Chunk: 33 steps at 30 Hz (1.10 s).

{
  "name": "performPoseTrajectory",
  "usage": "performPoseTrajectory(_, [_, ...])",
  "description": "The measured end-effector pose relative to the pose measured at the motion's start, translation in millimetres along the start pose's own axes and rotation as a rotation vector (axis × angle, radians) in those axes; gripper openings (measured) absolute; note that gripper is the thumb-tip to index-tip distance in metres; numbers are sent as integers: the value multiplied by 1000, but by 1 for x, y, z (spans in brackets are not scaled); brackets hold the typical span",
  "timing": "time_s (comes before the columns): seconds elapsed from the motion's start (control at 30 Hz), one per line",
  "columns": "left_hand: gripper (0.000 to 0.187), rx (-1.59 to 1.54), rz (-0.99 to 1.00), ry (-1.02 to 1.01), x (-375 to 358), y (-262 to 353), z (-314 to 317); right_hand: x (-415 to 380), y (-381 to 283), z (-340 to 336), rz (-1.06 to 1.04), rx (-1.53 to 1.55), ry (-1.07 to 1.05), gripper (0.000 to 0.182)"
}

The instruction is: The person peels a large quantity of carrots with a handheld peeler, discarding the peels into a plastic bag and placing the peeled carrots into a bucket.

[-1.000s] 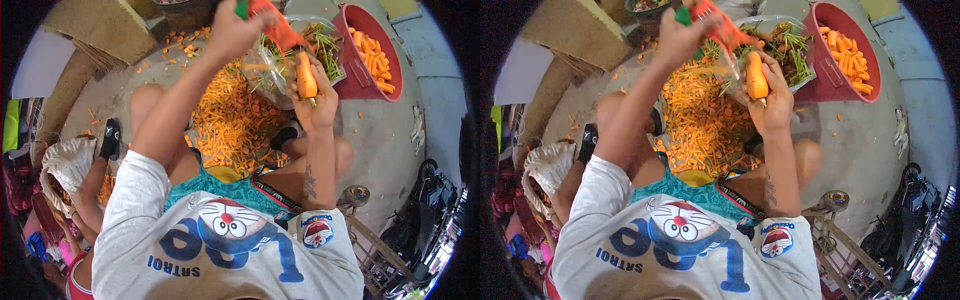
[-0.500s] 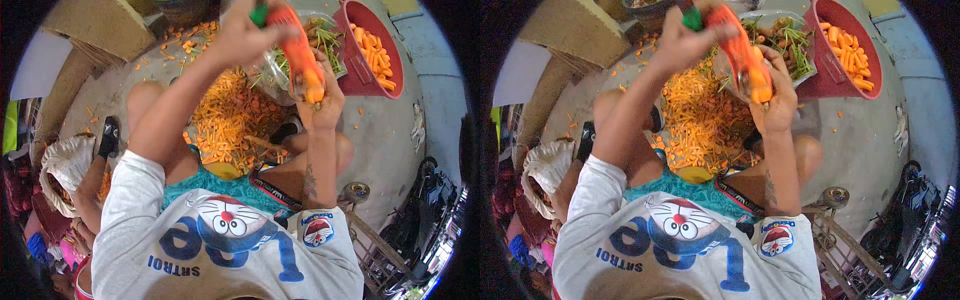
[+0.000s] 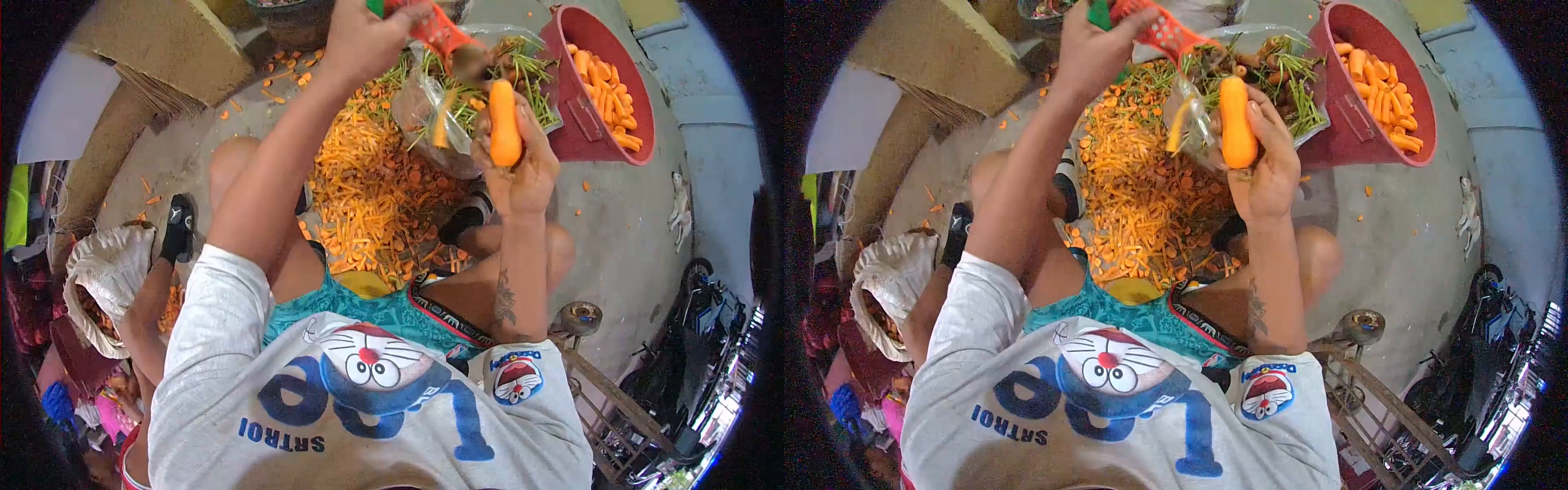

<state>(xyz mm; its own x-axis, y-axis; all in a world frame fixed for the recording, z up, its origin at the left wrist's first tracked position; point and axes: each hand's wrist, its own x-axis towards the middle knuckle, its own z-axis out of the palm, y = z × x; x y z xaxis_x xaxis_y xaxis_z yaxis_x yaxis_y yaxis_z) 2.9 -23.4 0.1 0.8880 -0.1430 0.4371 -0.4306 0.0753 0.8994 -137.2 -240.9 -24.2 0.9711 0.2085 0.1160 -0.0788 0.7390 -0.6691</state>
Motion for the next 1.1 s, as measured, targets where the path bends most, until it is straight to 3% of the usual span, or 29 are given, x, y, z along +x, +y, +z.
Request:
performPoseTrajectory(0.03, [23,199,183,9,-5,-6,2,-2,-3,6,-36,-146,154,43])
performPoseTrajectory(0.07, [23,198,185,8,-9,-14,4,-4,-4,8,-70,-290,311,43])
performPoseTrajectory(0.1, [25,459,151,-143,-20,-5,10,-3,-2,-2,-110,-438,405,40])
performPoseTrajectory(0.13, [26,719,111,-297,-29,4,15,-2,-3,2,-106,-436,408,40])
performPoseTrajectory(0.17, [27,635,20,-421,-33,10,18,-1,-4,7,-121,-575,394,36])
performPoseTrajectory(0.23, [26,657,42,-435,-44,17,27,2,-3,11,-164,-817,371,32])
performPoseTrajectory(0.3, [25,675,75,-453,-44,14,32,2,0,9,-167,-860,367,31])
performPoseTrajectory(0.43, [26,812,-121,-647,-37,0,33,6,8,-3,-150,-1042,365,27])
performPoseTrajectory(0.53, [27,754,-88,-624,-34,0,31,12,14,-8,-175,-870,383,28])
performPoseTrajectory(0.67, [28,901,-145,-695,-27,-3,32,14,19,-15,-140,-905,414,28])
performPoseTrajectory(0.77, [28,840,-124,-638,-34,-9,24,3,16,-7,-164,-843,358,29])
performPoseTrajectory(0.87, [27,1024,-213,-696,-26,-30,8,9,5,9,-273,-705,276,33])
performPoseTrajectory(0.93, [28,895,-82,-555,-31,-16,11,12,4,18,-333,-289,334,38])
performPoseTrajectory(1.1, [30,782,-15,-370,-34,4,16,18,1,-10,-204,-82,276,31])
